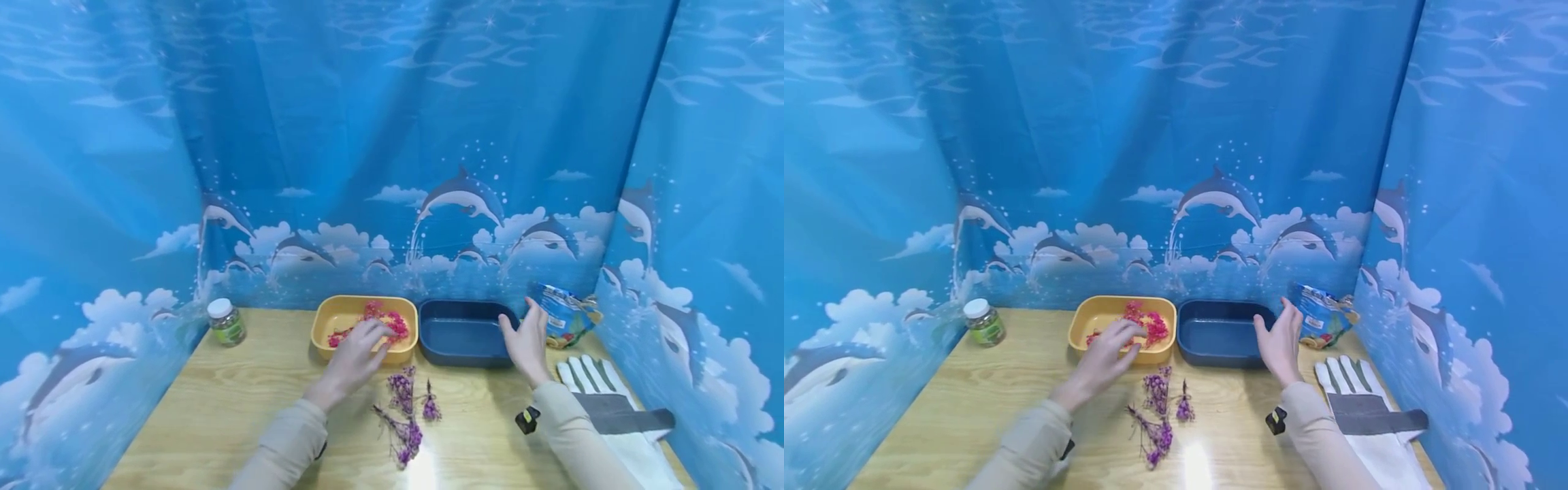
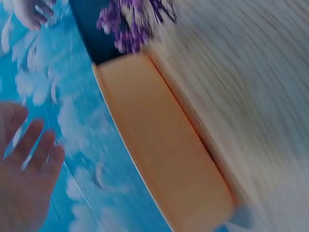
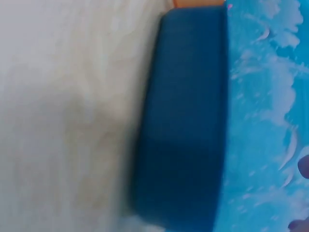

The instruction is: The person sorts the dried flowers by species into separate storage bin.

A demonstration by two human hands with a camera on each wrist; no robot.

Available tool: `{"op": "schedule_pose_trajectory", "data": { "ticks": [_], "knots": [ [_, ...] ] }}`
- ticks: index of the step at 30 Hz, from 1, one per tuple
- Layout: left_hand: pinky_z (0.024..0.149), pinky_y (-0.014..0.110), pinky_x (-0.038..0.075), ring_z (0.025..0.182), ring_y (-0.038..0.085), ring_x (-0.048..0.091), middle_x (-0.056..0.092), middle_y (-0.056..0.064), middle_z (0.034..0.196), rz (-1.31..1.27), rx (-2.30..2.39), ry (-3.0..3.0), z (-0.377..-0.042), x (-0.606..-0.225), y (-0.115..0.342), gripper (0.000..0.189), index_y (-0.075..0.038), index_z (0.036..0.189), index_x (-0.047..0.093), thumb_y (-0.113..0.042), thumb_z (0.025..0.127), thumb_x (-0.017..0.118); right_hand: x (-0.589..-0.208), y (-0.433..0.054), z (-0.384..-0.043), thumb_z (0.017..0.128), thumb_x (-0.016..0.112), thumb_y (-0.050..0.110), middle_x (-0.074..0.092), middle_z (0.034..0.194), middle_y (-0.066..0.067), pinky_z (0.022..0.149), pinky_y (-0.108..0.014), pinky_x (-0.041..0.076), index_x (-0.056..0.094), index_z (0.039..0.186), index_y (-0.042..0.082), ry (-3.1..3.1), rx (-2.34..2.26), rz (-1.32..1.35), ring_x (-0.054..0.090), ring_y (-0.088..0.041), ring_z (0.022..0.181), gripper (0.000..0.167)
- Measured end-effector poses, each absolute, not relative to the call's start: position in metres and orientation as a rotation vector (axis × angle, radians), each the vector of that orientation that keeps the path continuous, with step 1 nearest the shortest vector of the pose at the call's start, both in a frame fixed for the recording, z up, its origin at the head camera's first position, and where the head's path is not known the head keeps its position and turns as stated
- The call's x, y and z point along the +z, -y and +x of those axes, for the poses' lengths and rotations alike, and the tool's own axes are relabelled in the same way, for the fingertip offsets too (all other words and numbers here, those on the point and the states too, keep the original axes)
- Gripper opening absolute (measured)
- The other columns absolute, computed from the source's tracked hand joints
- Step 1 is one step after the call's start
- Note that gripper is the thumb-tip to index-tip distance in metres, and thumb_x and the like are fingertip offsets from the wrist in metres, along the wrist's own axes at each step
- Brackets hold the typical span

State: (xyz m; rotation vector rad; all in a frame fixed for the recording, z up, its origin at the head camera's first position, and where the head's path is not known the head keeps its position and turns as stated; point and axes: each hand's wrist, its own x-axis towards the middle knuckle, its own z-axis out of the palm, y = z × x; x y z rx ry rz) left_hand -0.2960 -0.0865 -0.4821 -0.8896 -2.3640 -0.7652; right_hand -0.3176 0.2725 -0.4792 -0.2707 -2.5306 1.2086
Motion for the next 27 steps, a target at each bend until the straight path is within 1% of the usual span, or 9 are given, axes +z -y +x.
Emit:
{"op": "schedule_pose_trajectory", "data": {
  "ticks": [3,5,8,9,12,16,21,24,27],
  "knots": [
    [0.096,0.031,0.062,0.109,0.015,0.069,0.074,-0.004,0.115,-1.135,-0.598,2.441,-0.292,-0.488,0.069,0.027,-0.019,0.117,0.074,-0.010,0.092,0.078,-0.487,-0.280,-0.316,0.108,0.054,0.039,0.010,0.170,-0.027,0.123,-0.069,0.031,0.009,0.168,0.007,2.485,1.275,-0.394,0.024,-0.050,0.155,0.082],
    [0.095,0.028,0.062,0.110,0.013,0.070,0.074,-0.005,0.117,-1.244,-0.491,2.487,-0.289,-0.493,0.059,0.027,-0.022,0.119,0.073,-0.012,0.094,0.076,-0.491,-0.284,-0.316,0.107,0.057,0.035,0.012,0.168,-0.029,0.124,-0.068,0.030,0.009,0.167,0.005,2.453,1.308,-0.451,0.026,-0.051,0.154,0.083],
    [0.095,0.025,0.062,0.112,0.013,0.070,0.074,-0.004,0.120,-1.364,-0.382,2.543,-0.284,-0.501,0.046,0.027,-0.021,0.122,0.073,-0.014,0.097,0.072,-0.496,-0.287,-0.315,0.104,0.061,0.029,0.016,0.165,-0.034,0.127,-0.066,0.028,0.013,0.165,0.001,2.403,1.366,-0.512,0.027,-0.051,0.153,0.083],
    [0.097,0.025,0.061,0.114,0.012,0.070,0.074,-0.005,0.122,-1.391,-0.343,2.565,-0.283,-0.503,0.042,0.028,-0.022,0.124,0.073,-0.014,0.097,0.071,-0.498,-0.288,-0.316,0.103,0.062,0.028,0.017,0.165,-0.035,0.128,-0.065,0.027,0.014,0.164,-0.002,2.389,1.392,-0.522,0.026,-0.052,0.153,0.084],
    [0.105,0.024,0.057,0.120,0.011,0.068,0.073,-0.005,0.128,-1.471,-0.229,2.611,-0.278,-0.509,0.032,0.040,-0.023,0.129,0.072,-0.006,0.093,0.070,-0.501,-0.288,-0.315,0.102,0.063,0.027,0.017,0.165,-0.038,0.130,-0.062,0.024,0.013,0.163,-0.006,2.373,1.478,-0.556,0.023,-0.051,0.155,0.086],
    [0.115,0.026,0.052,0.126,0.009,0.065,0.072,-0.007,0.132,-1.532,-0.071,2.625,-0.277,-0.515,0.022,0.054,-0.026,0.133,0.071,0.001,0.085,0.072,-0.507,-0.289,-0.314,0.102,0.061,0.025,0.018,0.164,-0.039,0.133,-0.059,0.022,0.012,0.162,-0.011,2.352,1.579,-0.593,0.021,-0.050,0.156,0.085],
    [0.116,0.028,0.051,0.127,0.007,0.065,0.073,-0.012,0.131,-1.529,0.031,2.631,-0.277,-0.519,0.010,0.051,-0.031,0.131,0.072,-0.004,0.088,0.074,-0.514,-0.288,-0.314,0.103,0.058,0.020,0.024,0.163,-0.040,0.133,-0.056,0.024,0.015,0.160,-0.013,2.251,1.730,-0.623,0.026,-0.050,0.154,0.079],
    [0.115,0.031,0.053,0.127,0.007,0.065,0.073,-0.015,0.131,-1.509,0.066,2.664,-0.276,-0.520,0.005,0.045,-0.035,0.128,0.073,-0.008,0.092,0.073,-0.517,-0.287,-0.315,0.104,0.056,0.020,0.021,0.167,-0.038,0.134,-0.054,0.025,0.013,0.163,-0.009,2.184,1.849,-0.659,0.024,-0.048,0.157,0.078],
    [0.114,0.036,0.054,0.126,0.009,0.065,0.073,-0.016,0.130,-1.465,0.125,2.711,-0.273,-0.520,0.001,0.040,-0.037,0.124,0.073,-0.014,0.093,0.075,-0.518,-0.286,-0.314,0.105,0.054,0.018,0.017,0.170,-0.036,0.134,-0.053,0.025,0.011,0.164,-0.008,2.129,1.945,-0.678,0.022,-0.047,0.160,0.078]
  ]
}}
